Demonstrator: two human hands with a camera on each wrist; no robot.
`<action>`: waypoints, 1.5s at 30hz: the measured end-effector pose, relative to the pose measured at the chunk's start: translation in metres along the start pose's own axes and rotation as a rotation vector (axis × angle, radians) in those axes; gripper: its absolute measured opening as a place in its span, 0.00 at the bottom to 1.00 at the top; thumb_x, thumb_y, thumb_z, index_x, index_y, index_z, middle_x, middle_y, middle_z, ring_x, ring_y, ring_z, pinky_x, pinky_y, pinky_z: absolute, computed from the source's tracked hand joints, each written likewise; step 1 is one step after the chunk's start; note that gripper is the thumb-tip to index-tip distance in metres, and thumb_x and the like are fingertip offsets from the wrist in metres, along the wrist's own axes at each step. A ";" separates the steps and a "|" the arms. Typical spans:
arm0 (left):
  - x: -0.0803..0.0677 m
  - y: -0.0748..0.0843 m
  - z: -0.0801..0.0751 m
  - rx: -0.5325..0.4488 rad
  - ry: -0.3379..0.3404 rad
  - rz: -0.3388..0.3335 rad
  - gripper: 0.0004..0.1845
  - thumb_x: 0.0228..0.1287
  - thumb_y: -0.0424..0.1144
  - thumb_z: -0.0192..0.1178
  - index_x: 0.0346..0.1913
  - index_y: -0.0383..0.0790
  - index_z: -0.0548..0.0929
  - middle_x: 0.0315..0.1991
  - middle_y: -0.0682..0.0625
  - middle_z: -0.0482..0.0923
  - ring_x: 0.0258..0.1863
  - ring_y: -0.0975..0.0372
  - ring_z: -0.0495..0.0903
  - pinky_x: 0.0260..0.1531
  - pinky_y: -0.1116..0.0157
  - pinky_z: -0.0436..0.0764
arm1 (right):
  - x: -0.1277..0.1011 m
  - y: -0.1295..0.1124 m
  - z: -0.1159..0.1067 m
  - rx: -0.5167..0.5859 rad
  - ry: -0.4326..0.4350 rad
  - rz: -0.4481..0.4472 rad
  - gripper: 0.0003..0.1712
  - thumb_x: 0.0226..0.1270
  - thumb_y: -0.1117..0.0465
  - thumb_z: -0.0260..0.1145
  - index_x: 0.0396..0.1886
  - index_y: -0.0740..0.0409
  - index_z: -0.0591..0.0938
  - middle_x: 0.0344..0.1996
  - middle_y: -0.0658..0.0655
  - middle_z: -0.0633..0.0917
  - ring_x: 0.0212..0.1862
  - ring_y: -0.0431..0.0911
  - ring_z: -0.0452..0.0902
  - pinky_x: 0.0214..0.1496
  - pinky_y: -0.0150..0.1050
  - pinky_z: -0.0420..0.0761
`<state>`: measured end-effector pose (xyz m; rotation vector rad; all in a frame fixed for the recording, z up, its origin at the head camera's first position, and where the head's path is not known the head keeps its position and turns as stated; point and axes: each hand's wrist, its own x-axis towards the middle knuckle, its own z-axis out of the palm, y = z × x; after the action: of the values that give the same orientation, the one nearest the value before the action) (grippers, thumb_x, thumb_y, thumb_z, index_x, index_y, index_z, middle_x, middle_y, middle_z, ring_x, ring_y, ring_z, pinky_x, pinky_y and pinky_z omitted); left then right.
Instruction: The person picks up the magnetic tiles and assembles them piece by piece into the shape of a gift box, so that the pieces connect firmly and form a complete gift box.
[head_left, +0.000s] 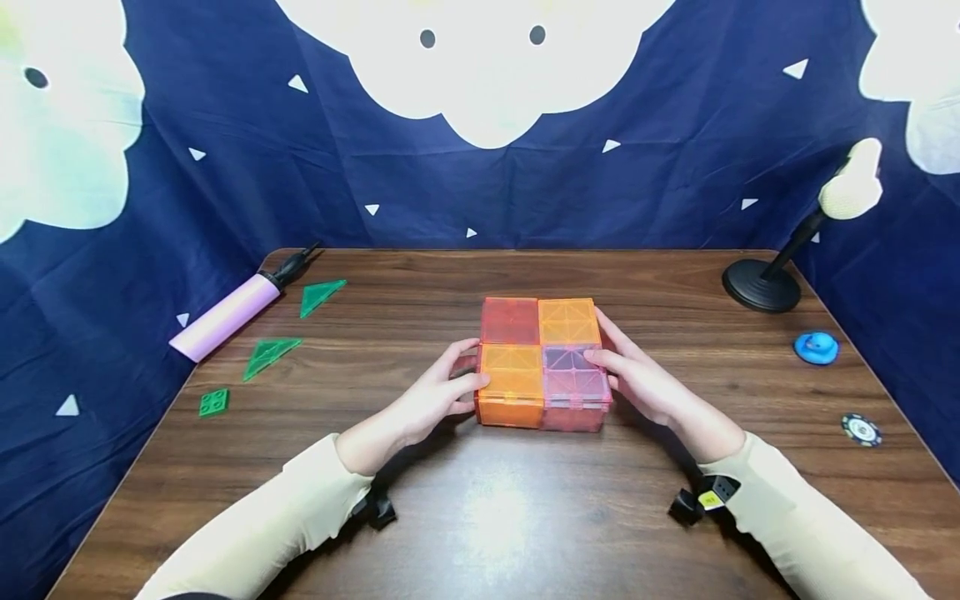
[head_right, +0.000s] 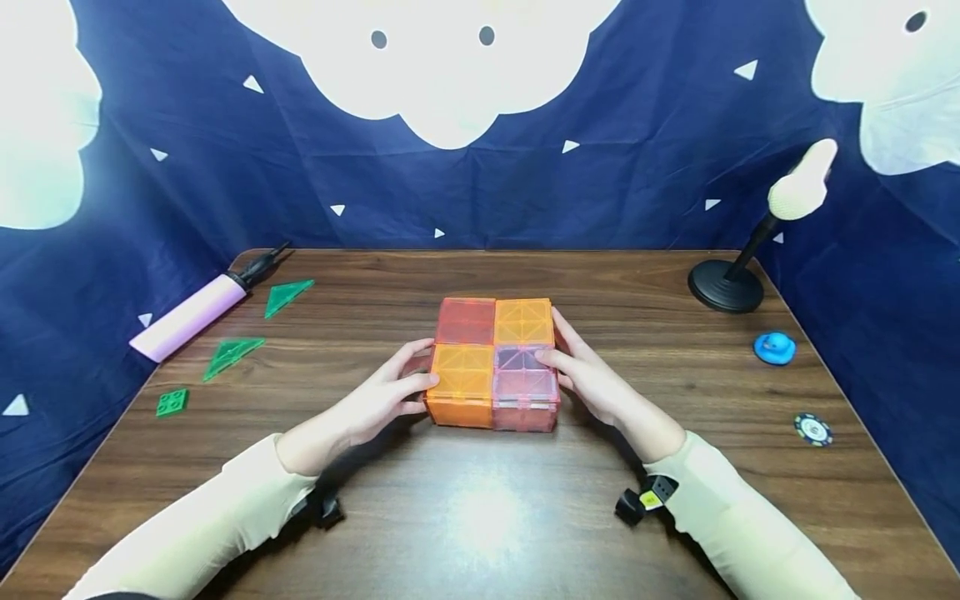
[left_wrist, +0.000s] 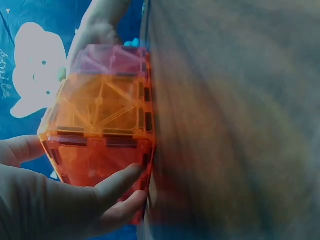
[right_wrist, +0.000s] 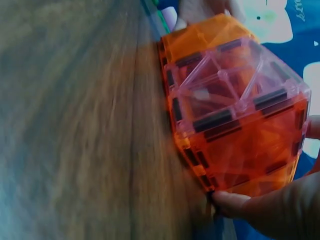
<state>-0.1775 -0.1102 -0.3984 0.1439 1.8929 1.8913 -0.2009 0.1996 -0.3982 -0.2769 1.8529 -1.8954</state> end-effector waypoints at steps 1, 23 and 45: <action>0.000 -0.001 0.000 0.000 0.001 0.003 0.36 0.73 0.35 0.56 0.78 0.39 0.54 0.73 0.33 0.58 0.66 0.46 0.70 0.61 0.46 0.74 | 0.001 0.001 -0.002 0.009 -0.002 0.001 0.46 0.80 0.58 0.54 0.84 0.43 0.37 0.81 0.58 0.45 0.77 0.57 0.51 0.63 0.33 0.73; -0.050 0.011 -0.202 1.350 0.423 -0.242 0.38 0.71 0.47 0.53 0.54 0.04 0.63 0.51 0.10 0.62 0.54 0.21 0.65 0.56 0.34 0.68 | 0.012 0.009 -0.009 0.002 -0.015 0.009 0.46 0.79 0.56 0.56 0.84 0.39 0.40 0.82 0.57 0.46 0.77 0.56 0.51 0.61 0.33 0.74; -0.004 0.006 -0.093 1.400 0.147 0.121 0.28 0.66 0.40 0.67 0.64 0.27 0.76 0.59 0.31 0.73 0.57 0.36 0.73 0.55 0.41 0.75 | 0.009 0.009 -0.015 -0.002 -0.003 0.013 0.45 0.80 0.55 0.56 0.85 0.40 0.41 0.82 0.55 0.45 0.77 0.55 0.51 0.65 0.38 0.73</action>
<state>-0.2109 -0.1972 -0.3963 0.5426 2.9669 0.2934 -0.2137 0.2093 -0.4091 -0.2678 1.8504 -1.8832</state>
